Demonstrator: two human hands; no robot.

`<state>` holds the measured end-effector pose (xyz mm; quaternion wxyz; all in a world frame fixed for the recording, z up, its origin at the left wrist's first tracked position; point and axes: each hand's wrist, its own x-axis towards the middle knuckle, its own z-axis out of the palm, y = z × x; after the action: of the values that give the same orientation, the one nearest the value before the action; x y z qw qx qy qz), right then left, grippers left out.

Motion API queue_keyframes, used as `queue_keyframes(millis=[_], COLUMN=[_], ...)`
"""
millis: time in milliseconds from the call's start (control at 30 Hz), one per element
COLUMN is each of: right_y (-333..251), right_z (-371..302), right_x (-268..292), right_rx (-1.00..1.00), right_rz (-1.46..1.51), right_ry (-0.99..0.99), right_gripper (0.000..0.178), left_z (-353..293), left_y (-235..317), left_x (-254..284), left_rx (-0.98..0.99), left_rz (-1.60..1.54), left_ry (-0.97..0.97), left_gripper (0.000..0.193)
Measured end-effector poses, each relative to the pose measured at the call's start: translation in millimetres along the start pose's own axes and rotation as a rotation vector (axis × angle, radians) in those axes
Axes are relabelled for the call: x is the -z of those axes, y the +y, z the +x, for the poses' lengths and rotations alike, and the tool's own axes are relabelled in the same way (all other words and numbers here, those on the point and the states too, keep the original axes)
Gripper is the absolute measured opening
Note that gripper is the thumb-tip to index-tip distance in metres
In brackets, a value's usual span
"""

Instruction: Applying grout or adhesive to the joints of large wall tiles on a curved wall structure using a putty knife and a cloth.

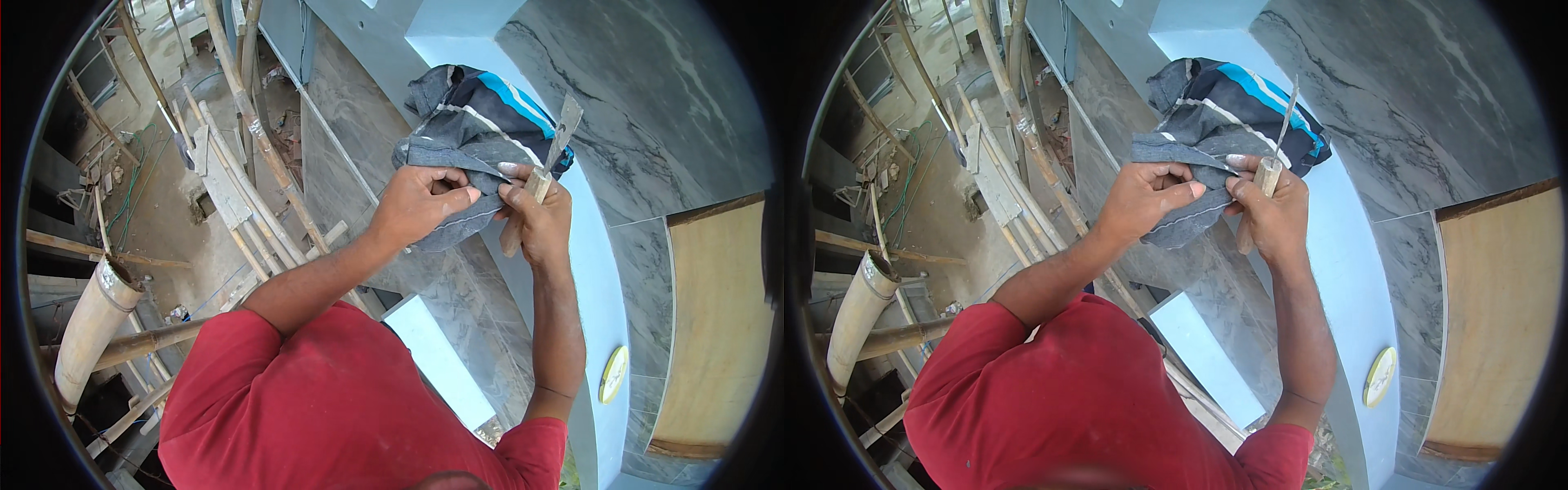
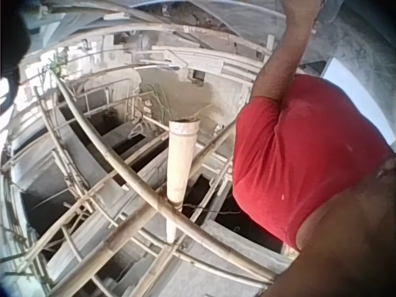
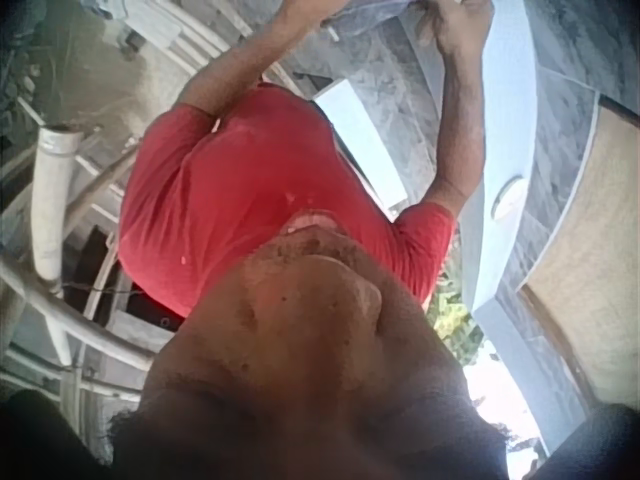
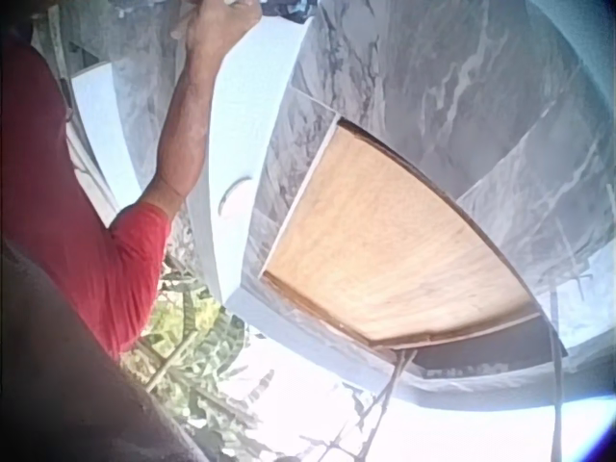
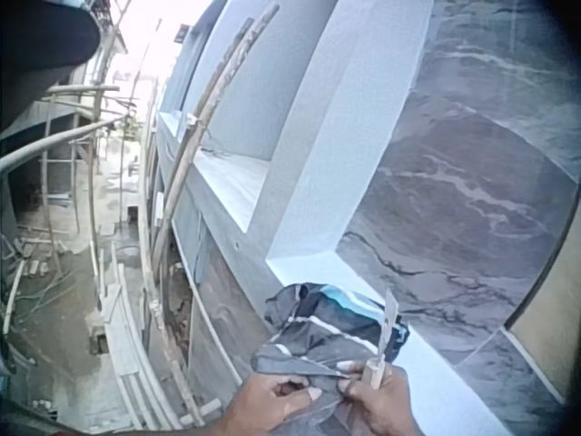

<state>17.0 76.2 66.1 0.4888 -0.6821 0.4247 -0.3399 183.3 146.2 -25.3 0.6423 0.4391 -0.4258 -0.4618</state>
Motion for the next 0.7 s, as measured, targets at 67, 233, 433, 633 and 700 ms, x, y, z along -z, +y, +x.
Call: queue_keyframes(millis=[67,233,433,633,700], right_y=[1,-3,1,12,12], right_z=[2,6,-1,-12,-18], right_x=[4,31,57,49,37], right_rx=[0.034,0.03,0.017,-0.013,0.007], right_rz=[0.038,0.327,0.556,0.52,0.486], right_ry=[0.061,0.215,0.25,0.247,0.247], right_gripper=[0.028,0.027,0.025,0.025,0.026], left_z=[5,7,3,-11,-32], left_y=[3,11,3,10,15], left_x=[7,44,88,81,63], left_rx=[0.089,0.043,0.026,-0.49,-0.642], left_rz=[-0.423,-0.699,-0.853,0.338,0.548], left_ry=[-0.03,0.061,0.045,0.532,0.357], left_gripper=[0.018,0.025,0.026,0.021,0.028])
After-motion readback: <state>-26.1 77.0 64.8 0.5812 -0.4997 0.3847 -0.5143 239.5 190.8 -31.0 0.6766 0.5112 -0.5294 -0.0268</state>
